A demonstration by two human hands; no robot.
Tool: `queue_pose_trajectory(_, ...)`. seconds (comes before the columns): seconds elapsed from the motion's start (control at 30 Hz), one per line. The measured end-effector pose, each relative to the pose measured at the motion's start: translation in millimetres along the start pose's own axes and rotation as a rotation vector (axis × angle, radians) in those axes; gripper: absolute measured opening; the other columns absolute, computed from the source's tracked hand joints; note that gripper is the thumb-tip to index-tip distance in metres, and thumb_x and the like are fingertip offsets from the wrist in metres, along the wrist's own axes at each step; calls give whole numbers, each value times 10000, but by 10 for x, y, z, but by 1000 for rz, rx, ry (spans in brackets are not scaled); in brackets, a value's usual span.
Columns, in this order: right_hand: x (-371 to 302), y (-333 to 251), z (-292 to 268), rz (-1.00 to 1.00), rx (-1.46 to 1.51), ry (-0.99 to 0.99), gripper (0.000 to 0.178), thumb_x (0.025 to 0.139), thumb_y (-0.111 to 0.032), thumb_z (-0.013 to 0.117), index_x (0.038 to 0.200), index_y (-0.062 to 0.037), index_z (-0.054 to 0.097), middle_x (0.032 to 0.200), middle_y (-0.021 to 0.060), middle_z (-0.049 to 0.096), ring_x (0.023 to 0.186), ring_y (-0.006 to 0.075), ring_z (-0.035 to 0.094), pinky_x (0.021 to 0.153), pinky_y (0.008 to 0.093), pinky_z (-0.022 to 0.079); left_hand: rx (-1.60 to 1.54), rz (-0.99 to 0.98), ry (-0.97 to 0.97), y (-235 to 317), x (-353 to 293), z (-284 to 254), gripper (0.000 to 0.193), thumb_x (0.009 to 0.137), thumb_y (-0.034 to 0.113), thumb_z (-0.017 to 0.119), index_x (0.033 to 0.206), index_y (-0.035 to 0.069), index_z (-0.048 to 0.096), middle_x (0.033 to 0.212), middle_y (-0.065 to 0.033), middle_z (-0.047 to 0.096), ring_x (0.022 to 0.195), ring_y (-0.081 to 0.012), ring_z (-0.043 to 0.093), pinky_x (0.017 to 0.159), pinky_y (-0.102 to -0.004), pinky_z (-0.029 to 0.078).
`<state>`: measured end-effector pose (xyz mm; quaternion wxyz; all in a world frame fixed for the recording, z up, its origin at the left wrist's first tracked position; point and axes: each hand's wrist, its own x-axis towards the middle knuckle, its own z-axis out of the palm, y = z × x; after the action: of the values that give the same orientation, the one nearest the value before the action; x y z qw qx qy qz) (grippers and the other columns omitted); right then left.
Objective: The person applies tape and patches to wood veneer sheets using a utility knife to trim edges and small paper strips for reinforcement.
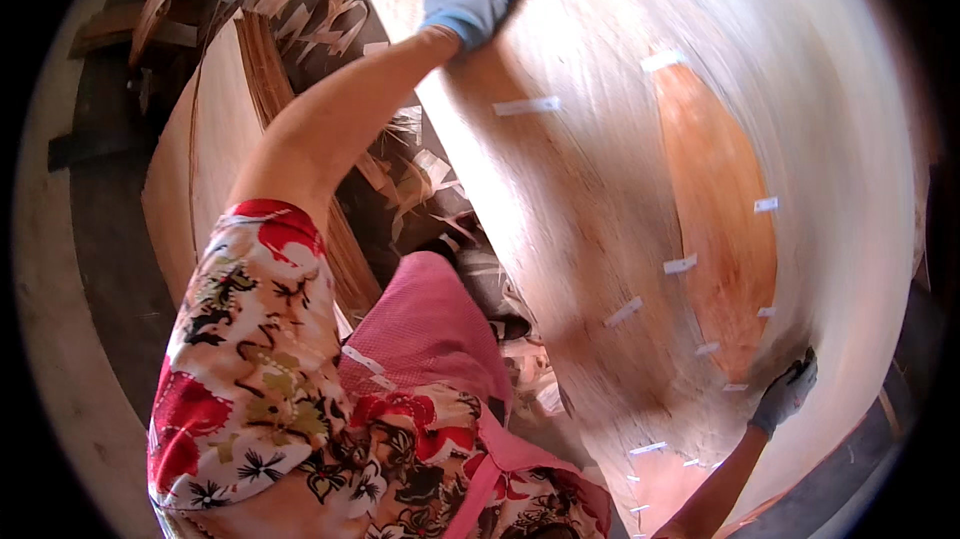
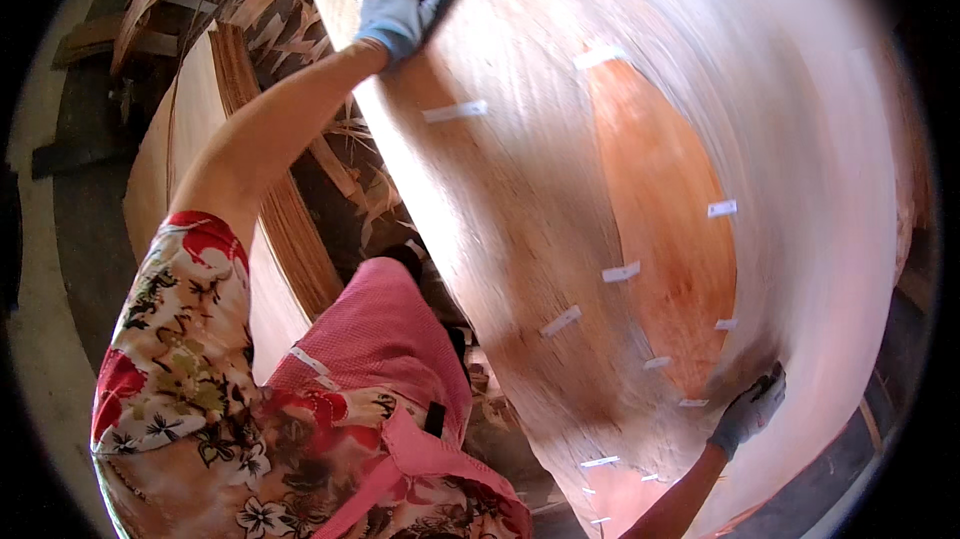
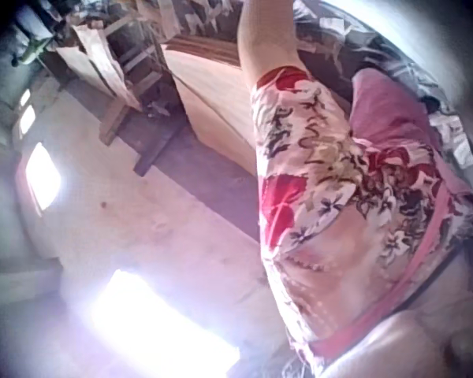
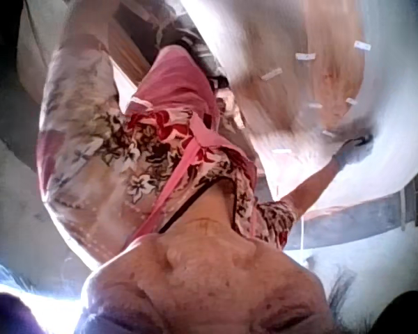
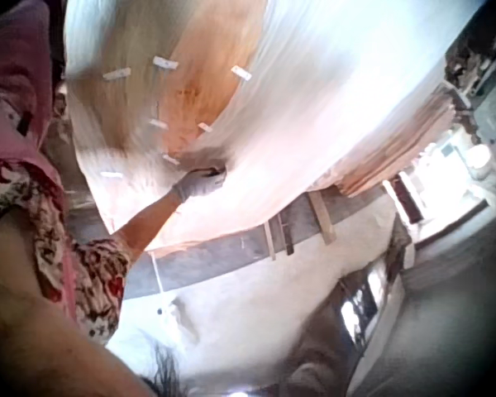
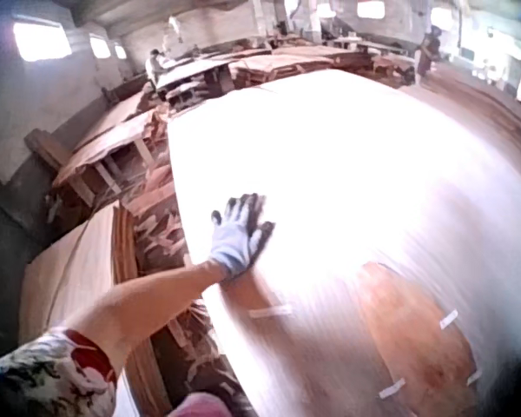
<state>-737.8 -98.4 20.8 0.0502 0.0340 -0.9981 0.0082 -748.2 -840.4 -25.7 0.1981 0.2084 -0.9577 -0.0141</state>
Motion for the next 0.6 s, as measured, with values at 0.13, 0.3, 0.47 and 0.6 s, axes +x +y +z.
queue_pose_trajectory(0.13, 41, -1870, -633, 123, 688, 35, 434, 1065, -295, 368, 1437, -100, 474, 1090, 79, 648, 800, 149, 590, 661, 270, 497, 8, -30, 67, -237, -121, -33, 791, 942, 699, 356, 1551, 198, 299, 1587, -138, 328, 1473, -408, 253, 1143, -695, 138)
queue_pose_trajectory(0.3, -283, -4395, -589, 49, 1180, -393, 358, 1017, -140, 450, 1325, -12, 581, 728, -14, 547, 587, 31, 454, 474, 163, 300, -580, -100, -63, -469, -154, -265, 846, 920, 641, 497, 1564, 148, 252, 1619, -178, 221, 1476, -459, 199, 1155, -686, 90)
queue_pose_trajectory(0.47, -146, -6104, -501, 72, 1381, -567, 313, 1033, -178, 511, 1293, -16, 572, 796, -15, 568, 586, 25, 488, 446, 178, 287, -938, -21, -73, -1973, -867, -1096, 716, 898, 247, 670, 1512, 55, 356, 1540, -198, 378, 1448, -361, 326, 1201, -471, 239)
queue_pose_trajectory(0.6, 282, -7095, -394, -16, 1218, -499, 259, 1016, -170, 569, 1232, -30, 603, 676, -2, 571, 458, 45, 411, 437, 196, 287, -743, -702, -320, -3503, -2009, -1234, 629, 892, 234, 642, 1471, 121, 422, 1363, -201, 555, 1257, -383, 522, 1073, -422, 412)
